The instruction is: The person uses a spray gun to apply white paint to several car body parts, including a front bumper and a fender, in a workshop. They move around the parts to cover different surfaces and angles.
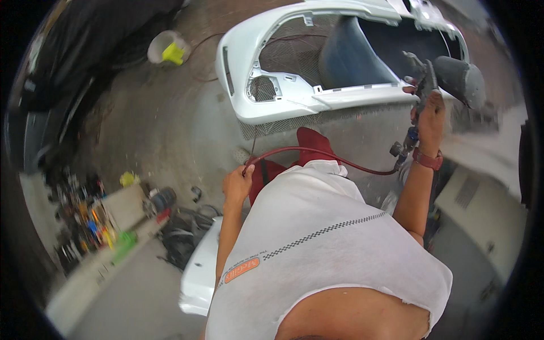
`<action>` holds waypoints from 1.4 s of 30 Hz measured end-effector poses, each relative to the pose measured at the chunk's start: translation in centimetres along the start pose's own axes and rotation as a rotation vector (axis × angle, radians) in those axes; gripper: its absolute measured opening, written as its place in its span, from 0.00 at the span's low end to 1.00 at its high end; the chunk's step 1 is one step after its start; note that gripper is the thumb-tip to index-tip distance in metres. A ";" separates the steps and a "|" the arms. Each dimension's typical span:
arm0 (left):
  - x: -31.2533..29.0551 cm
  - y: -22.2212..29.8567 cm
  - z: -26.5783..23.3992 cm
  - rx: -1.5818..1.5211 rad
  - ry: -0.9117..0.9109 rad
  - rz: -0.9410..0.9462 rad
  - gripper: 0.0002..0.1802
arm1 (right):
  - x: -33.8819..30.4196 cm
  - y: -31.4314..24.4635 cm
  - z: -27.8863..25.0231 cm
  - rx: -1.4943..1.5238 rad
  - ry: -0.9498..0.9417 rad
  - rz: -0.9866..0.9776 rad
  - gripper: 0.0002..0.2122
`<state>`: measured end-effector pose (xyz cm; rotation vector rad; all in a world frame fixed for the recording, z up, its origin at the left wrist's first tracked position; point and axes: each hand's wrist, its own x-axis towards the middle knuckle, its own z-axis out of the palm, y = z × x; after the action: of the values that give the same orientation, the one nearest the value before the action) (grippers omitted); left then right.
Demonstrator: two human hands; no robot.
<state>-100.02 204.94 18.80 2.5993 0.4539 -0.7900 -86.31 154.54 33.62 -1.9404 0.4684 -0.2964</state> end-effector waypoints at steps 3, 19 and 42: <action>4.3 -5.4 -2.8 0.039 -0.098 0.150 0.30 | -7.9 -0.2 3.9 -0.064 0.025 0.044 0.19; 13.5 -18.1 -9.6 0.469 -0.473 0.531 0.32 | -32.9 7.4 27.0 -0.137 -0.149 0.222 0.24; 10.1 -19.8 -4.3 0.675 -0.595 0.752 0.22 | -38.8 23.1 42.5 -0.432 -0.337 -0.038 0.24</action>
<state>-98.17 226.09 10.92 2.5308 -1.0540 -1.4905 -107.74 198.64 -4.30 -2.3639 0.2865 0.1221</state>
